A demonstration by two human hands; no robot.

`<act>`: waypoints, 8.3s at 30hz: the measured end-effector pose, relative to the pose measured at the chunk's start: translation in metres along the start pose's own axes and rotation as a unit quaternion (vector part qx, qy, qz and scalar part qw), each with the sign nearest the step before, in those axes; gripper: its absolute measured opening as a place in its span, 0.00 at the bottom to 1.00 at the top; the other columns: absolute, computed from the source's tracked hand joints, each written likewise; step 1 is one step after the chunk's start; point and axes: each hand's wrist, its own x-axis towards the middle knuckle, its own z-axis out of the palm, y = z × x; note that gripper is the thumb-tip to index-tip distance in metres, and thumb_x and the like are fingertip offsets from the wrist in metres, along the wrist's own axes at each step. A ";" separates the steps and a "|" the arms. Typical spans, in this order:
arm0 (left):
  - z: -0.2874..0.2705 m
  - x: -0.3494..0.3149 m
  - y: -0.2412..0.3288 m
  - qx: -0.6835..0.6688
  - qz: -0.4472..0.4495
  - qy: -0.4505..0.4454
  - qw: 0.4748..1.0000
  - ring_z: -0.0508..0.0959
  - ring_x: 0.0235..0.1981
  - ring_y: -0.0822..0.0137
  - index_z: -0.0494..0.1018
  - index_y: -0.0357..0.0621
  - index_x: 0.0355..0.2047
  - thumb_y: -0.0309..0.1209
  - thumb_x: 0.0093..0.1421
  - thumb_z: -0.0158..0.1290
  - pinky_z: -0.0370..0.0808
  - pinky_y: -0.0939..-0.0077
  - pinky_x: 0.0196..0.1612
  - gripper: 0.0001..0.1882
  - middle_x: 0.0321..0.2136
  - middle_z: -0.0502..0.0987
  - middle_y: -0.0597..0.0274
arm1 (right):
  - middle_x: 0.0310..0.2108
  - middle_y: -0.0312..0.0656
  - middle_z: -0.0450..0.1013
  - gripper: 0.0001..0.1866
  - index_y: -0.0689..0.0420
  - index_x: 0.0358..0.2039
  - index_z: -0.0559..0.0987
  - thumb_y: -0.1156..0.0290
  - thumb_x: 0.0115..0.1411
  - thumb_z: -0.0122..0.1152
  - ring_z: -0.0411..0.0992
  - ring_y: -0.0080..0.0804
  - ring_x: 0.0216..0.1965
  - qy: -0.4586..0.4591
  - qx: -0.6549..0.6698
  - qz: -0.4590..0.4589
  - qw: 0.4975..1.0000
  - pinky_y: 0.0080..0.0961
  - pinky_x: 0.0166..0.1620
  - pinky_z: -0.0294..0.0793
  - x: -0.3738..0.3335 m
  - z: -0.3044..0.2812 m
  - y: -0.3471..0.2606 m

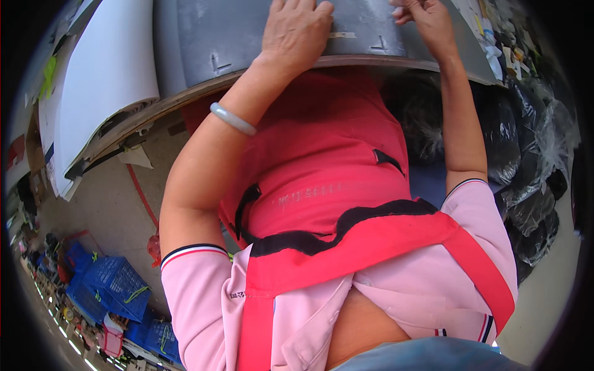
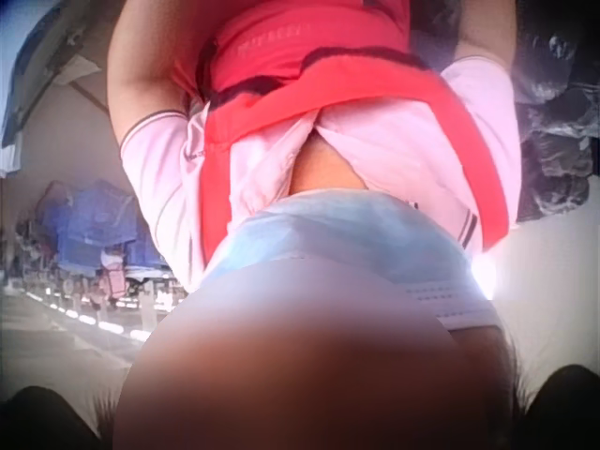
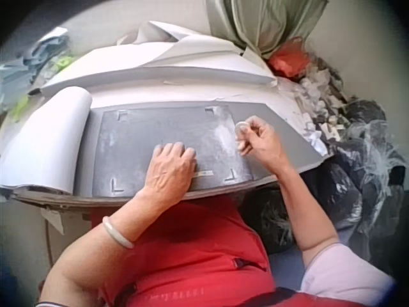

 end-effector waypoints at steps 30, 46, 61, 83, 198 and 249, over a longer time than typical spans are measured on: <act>0.000 -0.002 0.005 0.009 -0.034 -0.004 0.999 0.71 0.58 0.49 0.75 0.46 0.51 0.32 0.67 0.51 0.62 0.33 0.65 0.14 0.50 0.72 0.51 | 0.22 0.35 0.72 0.08 0.60 0.41 0.75 0.71 0.64 0.60 0.70 0.21 0.20 -0.087 -0.202 0.073 0.973 0.23 0.24 0.71 -0.068 0.026 -0.043; -0.001 0.000 0.003 0.019 -0.068 -0.068 0.995 0.63 0.69 0.48 0.73 0.55 0.60 0.37 0.69 0.51 0.50 0.23 0.67 0.19 0.62 0.68 0.54 | 0.30 0.53 0.80 0.14 0.64 0.34 0.83 0.64 0.64 0.60 0.78 0.41 0.32 -0.013 -0.310 -0.100 0.945 0.37 0.39 0.75 0.106 0.020 0.003; -0.002 -0.001 0.004 -0.006 -0.075 -0.055 0.996 0.64 0.69 0.48 0.74 0.54 0.59 0.36 0.69 0.51 0.48 0.24 0.68 0.19 0.62 0.68 0.53 | 0.26 0.56 0.77 0.14 0.61 0.30 0.80 0.62 0.64 0.58 0.77 0.55 0.30 -0.052 -0.464 -0.215 0.858 0.44 0.36 0.75 0.145 0.025 0.019; 0.000 -0.002 0.003 -0.005 -0.078 -0.050 0.996 0.63 0.69 0.49 0.74 0.54 0.59 0.37 0.69 0.51 0.50 0.24 0.68 0.19 0.62 0.69 0.54 | 0.22 0.45 0.78 0.09 0.61 0.35 0.81 0.69 0.58 0.62 0.77 0.32 0.21 -0.094 -0.318 0.021 0.943 0.32 0.26 0.77 0.139 0.025 -0.008; 0.021 -0.009 -0.004 0.053 -0.046 -0.052 0.996 0.59 0.72 0.51 0.73 0.50 0.58 0.54 0.66 0.48 0.48 0.21 0.67 0.29 0.66 0.68 0.52 | 0.41 0.49 0.81 0.12 0.46 0.41 0.83 0.55 0.65 0.59 0.78 0.56 0.44 -0.339 -0.453 -0.175 0.806 0.52 0.50 0.73 -0.024 0.222 -0.121; 0.001 -0.004 0.001 -0.040 -0.081 -0.019 0.996 0.64 0.69 0.51 0.75 0.49 0.57 0.38 0.68 0.52 0.49 0.26 0.69 0.19 0.60 0.71 0.56 | 0.26 0.35 0.76 0.08 0.58 0.39 0.77 0.68 0.65 0.65 0.73 0.21 0.22 -0.021 -0.015 0.032 0.999 0.19 0.23 0.74 0.114 0.069 0.002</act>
